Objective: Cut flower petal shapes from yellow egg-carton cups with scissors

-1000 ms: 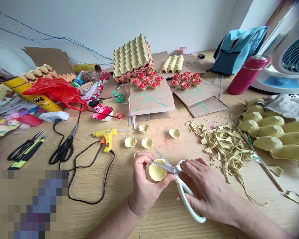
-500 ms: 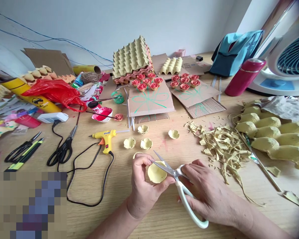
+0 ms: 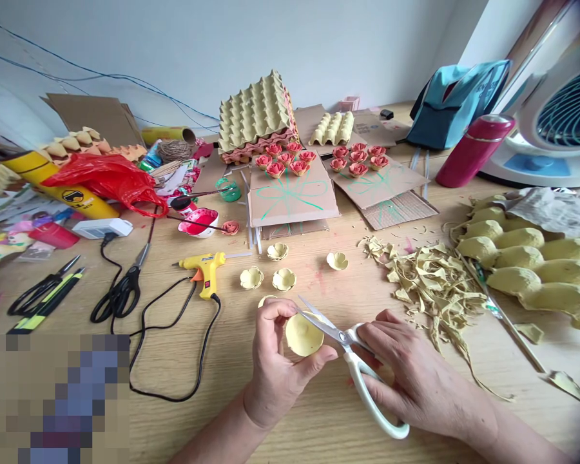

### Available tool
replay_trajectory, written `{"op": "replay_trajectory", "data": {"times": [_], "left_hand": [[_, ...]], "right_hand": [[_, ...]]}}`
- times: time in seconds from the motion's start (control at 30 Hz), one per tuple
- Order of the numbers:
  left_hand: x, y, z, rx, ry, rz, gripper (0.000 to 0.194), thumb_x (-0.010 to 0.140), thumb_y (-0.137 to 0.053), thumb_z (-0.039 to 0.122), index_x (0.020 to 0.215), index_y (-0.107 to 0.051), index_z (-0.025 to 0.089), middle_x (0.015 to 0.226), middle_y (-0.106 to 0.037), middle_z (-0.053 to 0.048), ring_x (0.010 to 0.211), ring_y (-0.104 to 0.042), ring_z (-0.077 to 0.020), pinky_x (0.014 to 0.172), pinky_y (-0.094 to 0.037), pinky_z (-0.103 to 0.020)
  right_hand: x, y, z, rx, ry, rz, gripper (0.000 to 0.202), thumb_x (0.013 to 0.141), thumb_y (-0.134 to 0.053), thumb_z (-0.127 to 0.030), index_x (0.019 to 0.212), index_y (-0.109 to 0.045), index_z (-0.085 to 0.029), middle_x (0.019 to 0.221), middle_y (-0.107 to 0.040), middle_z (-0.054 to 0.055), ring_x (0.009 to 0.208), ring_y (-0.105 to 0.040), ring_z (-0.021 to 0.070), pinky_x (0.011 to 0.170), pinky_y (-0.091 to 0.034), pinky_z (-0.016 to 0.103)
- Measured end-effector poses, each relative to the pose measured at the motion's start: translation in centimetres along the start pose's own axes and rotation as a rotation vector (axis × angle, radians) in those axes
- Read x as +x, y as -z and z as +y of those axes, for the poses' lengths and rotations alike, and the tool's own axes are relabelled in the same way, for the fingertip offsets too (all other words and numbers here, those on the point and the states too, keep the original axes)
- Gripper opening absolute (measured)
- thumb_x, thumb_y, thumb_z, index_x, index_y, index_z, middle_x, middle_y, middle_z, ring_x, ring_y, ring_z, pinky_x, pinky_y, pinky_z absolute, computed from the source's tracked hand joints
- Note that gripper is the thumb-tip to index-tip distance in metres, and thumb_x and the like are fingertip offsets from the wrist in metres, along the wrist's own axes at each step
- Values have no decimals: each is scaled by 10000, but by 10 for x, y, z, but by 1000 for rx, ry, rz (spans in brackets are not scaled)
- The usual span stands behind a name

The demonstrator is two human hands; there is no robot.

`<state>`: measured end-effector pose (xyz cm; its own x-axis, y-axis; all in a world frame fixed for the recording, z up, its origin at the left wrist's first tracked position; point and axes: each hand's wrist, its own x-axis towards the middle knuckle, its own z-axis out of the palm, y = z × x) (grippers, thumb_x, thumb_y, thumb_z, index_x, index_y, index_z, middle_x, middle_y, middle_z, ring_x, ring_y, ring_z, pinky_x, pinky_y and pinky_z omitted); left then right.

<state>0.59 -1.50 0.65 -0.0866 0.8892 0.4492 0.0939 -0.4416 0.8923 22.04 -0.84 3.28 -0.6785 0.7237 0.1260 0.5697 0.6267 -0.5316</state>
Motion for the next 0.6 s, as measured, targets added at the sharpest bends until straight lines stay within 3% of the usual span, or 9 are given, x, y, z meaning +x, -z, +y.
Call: {"op": "replay_trajectory", "data": {"times": [0.17,0.6], "left_hand": [[-1,2,2,-48,94,-8,540,759,-857,368,1170,-514,302,1091,-547,-27,996,-583,-177,874,-502,-288],[1,0,-2,-36,22,-57,512,748,-868,313,1136,-537,273,1034,-531,-12,910,-594,-145,782,-537,-228]], "right_hand": [[-2,1,2,-30,16,39,279,1006,-496,-331,786,-359,-229,712,-508,-35,636,-462,151,685,-344,316],[5,-2,1,-46,-103,15,188,946,-561,-366,892,-476,-207,815,-553,11,738,-500,207,765,-337,386]]}}
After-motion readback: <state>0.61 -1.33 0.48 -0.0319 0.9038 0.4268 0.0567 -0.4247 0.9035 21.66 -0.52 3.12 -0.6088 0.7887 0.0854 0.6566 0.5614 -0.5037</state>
